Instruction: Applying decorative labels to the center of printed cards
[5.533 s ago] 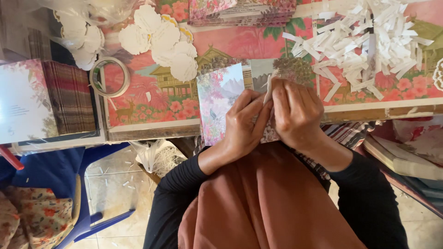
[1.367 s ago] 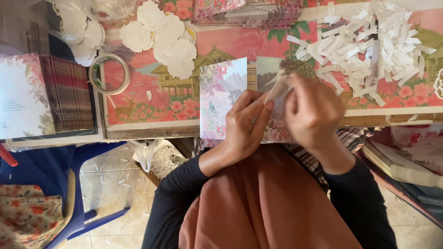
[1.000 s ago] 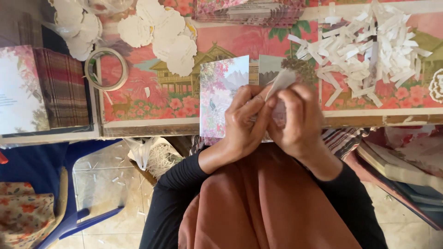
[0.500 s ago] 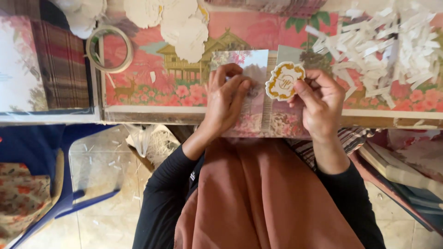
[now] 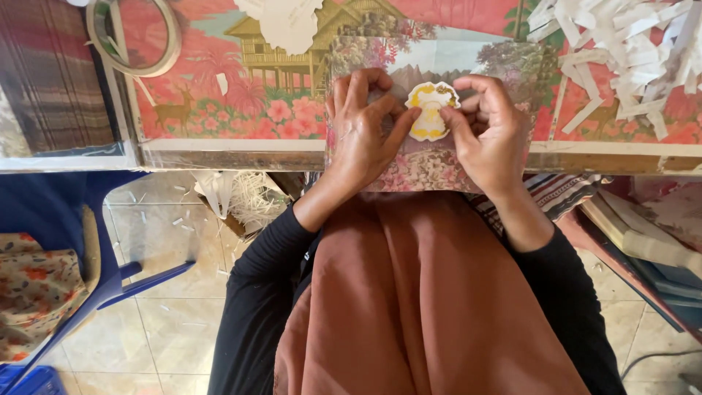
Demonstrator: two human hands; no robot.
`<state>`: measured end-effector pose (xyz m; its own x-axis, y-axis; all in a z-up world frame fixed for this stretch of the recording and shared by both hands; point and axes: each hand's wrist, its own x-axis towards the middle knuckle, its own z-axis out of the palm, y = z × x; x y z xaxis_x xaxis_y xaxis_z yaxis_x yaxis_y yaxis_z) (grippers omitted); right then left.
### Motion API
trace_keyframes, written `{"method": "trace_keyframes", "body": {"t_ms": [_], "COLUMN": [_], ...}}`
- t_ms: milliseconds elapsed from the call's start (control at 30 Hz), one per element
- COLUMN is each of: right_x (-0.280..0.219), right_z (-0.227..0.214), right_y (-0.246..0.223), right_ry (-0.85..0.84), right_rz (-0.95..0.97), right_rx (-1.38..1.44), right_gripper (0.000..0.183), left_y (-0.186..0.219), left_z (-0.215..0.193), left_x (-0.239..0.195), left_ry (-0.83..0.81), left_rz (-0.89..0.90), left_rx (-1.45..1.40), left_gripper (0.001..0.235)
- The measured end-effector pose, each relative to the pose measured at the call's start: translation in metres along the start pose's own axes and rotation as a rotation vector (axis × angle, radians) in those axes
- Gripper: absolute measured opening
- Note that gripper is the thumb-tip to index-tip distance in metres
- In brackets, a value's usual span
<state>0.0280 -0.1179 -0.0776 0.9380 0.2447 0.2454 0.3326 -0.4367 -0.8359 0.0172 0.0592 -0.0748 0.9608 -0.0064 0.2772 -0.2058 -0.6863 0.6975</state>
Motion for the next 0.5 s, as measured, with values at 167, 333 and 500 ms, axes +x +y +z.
{"method": "trace_keyframes", "body": {"t_ms": [167,333,500], "right_x": [0.0001,0.0001,0.0011], "right_z": [0.0006,0.0033,0.005], "right_y": [-0.0032,-0.0016,-0.0001], "right_ry": [-0.018,-0.022,-0.06], "right_rz": [-0.058,-0.086,-0.16], "right_rx": [-0.114,-0.214,-0.406], "right_gripper": [0.024,0.025,0.023], "left_y": [-0.0014,-0.0039,-0.0076], "left_z": [0.0013,0.0053,0.0076], "left_x": [-0.001,-0.0012,-0.0004], "left_ry": [-0.017,-0.007,-0.039], "left_rz": [0.014,0.017,0.039], "left_rx": [0.039,0.05,0.136], "left_gripper": [0.026,0.031,0.036]}}
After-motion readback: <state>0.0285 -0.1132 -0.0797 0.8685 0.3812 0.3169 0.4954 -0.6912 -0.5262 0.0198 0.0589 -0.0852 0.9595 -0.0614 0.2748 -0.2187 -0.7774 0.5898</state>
